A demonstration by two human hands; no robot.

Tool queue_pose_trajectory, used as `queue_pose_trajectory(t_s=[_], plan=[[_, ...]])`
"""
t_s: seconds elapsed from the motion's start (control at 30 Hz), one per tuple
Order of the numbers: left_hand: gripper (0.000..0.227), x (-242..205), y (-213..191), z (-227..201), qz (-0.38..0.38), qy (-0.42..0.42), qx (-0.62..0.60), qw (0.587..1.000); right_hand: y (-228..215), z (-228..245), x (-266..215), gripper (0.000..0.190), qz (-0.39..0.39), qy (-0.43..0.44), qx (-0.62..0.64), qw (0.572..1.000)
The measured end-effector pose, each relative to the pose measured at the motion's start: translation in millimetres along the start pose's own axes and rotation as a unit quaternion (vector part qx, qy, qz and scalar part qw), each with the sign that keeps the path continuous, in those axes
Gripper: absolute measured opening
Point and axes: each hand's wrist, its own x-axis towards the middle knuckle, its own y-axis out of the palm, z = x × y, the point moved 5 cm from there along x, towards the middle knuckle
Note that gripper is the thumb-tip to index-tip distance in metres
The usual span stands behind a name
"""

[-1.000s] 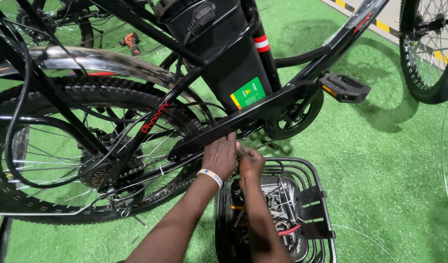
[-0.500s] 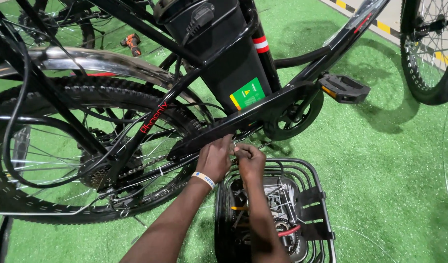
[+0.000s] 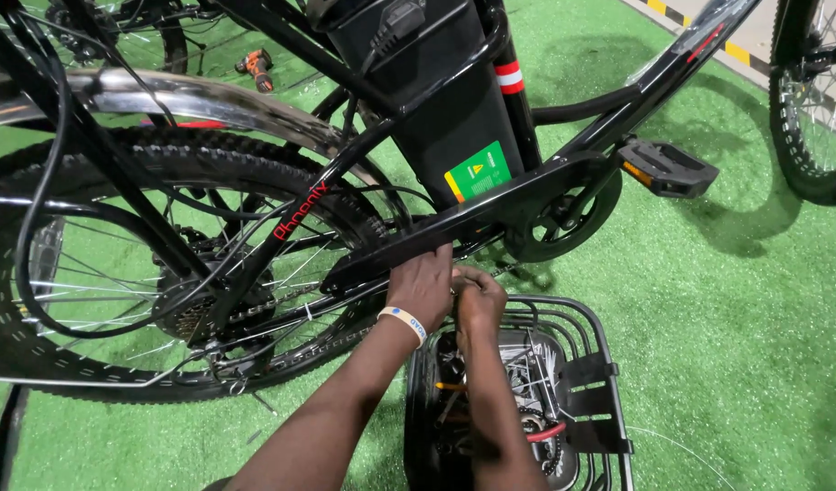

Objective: The person connects electrical wires to a controller box mounted on the rear rack of an electric bicycle. Then, the person uses a screwdriver to tighten bolts on the bicycle frame near the rear wheel and chain.

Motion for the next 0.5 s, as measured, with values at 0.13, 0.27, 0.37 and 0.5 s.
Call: queue_pose_trajectory(t_s=[0.13,0.27,0.37,0.5], plan=[[0.042,-2.7,3.9,1.9,0.004,-0.006,-0.002,1.000,4.0,-19.1,26.4,0.019,0.009,0.004,0.030,0.999],[0.056,-5.1,12.4,7.0,-0.015,-0.005,-0.054,0.998,0.3,-38.4,47.9,0.017,0.025,0.045,0.027,0.998],[0.040,-15.5,4.2,8.0,-0.128,0.028,-0.065,0.989,0.7,-25.0,44.4,0.012,0.038,0.034,-0.024,0.998],[0.045,-22.6,12.4,16.5,-0.216,0.066,-0.050,0.973,-5.8,0.5,23.1,0.006,0.047,-0.040,-0.142,0.988]])
